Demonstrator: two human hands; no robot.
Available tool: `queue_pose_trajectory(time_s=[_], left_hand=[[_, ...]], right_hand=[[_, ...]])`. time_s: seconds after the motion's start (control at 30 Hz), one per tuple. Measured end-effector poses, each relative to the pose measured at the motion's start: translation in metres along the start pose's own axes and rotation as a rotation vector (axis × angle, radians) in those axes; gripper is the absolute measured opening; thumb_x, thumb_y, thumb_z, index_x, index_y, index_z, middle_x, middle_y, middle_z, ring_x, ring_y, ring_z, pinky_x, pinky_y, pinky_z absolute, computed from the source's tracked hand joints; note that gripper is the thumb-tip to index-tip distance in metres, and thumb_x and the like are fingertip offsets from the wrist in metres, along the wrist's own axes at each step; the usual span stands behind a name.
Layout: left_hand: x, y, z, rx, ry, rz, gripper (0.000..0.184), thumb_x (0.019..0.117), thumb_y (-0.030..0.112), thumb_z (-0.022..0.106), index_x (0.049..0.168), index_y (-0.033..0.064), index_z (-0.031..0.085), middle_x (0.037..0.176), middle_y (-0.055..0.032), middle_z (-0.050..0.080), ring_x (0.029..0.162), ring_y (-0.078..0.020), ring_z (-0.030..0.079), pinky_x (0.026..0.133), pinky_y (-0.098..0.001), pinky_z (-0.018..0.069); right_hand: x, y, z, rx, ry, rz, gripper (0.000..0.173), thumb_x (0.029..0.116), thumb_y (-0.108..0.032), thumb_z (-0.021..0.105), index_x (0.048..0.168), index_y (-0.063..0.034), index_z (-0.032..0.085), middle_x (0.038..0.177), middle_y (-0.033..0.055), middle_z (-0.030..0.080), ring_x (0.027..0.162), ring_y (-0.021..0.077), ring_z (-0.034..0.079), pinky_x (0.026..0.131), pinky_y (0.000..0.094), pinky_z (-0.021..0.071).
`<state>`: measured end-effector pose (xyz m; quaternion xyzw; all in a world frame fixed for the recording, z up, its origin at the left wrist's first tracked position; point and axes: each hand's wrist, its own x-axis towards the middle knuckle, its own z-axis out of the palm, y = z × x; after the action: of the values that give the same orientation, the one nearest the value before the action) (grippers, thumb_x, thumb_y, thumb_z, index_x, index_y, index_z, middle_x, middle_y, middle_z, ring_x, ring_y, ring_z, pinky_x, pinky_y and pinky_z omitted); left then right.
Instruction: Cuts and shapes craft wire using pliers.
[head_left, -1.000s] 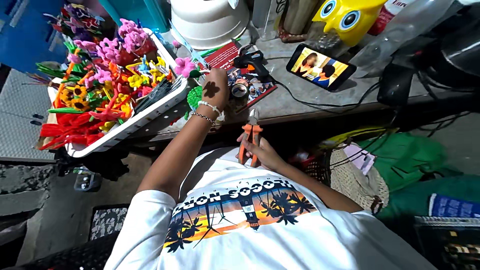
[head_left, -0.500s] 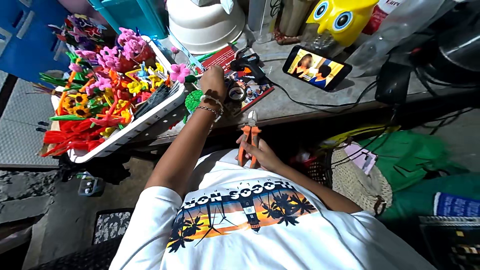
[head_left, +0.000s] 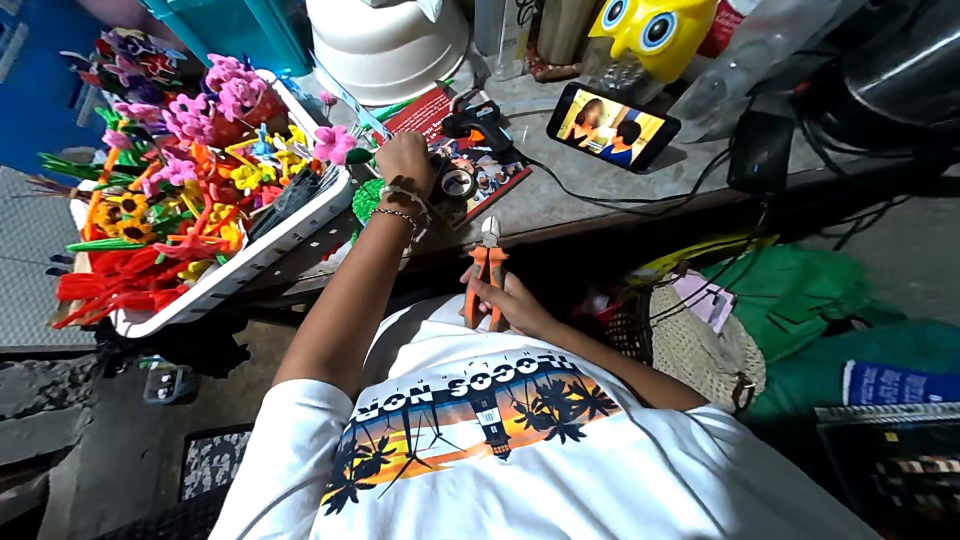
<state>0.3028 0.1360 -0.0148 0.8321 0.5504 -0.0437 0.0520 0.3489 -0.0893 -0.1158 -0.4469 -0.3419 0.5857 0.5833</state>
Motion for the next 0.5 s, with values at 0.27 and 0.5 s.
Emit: queue_pose_trajectory(time_s=[0.27,0.5], left_hand=[[-0.009,-0.005,-0.012,-0.114,0.053,0.020,0.019,0.0930,0.004,0.065,0.109,-0.0063,0.067,0.115,-0.0297,0.067,0.111,-0.0484,0.065,0.086,-0.0646,0.0520],[-0.060,-0.013,0.002,-0.162,0.050,0.181,0.019,0.0970,0.001,0.059,0.112,-0.0083,0.066,0.118,-0.0305,0.063,0.113,-0.0475,0.063,0.091,-0.0625,0.0509]], right_hand=[[0.001,0.002,-0.001,-0.019,0.015,-0.005,0.022,0.1023,-0.020,0.057,0.117,-0.0037,0.056,0.085,-0.0024,0.062,0.070,0.0068,0.063,0.077,0.0286,0.0600],[0.002,0.004,0.000,-0.043,0.011,0.000,0.021,0.1026,-0.020,0.056,0.117,-0.0048,0.057,0.081,-0.0035,0.061,0.069,0.0058,0.062,0.075,0.0269,0.0588]])
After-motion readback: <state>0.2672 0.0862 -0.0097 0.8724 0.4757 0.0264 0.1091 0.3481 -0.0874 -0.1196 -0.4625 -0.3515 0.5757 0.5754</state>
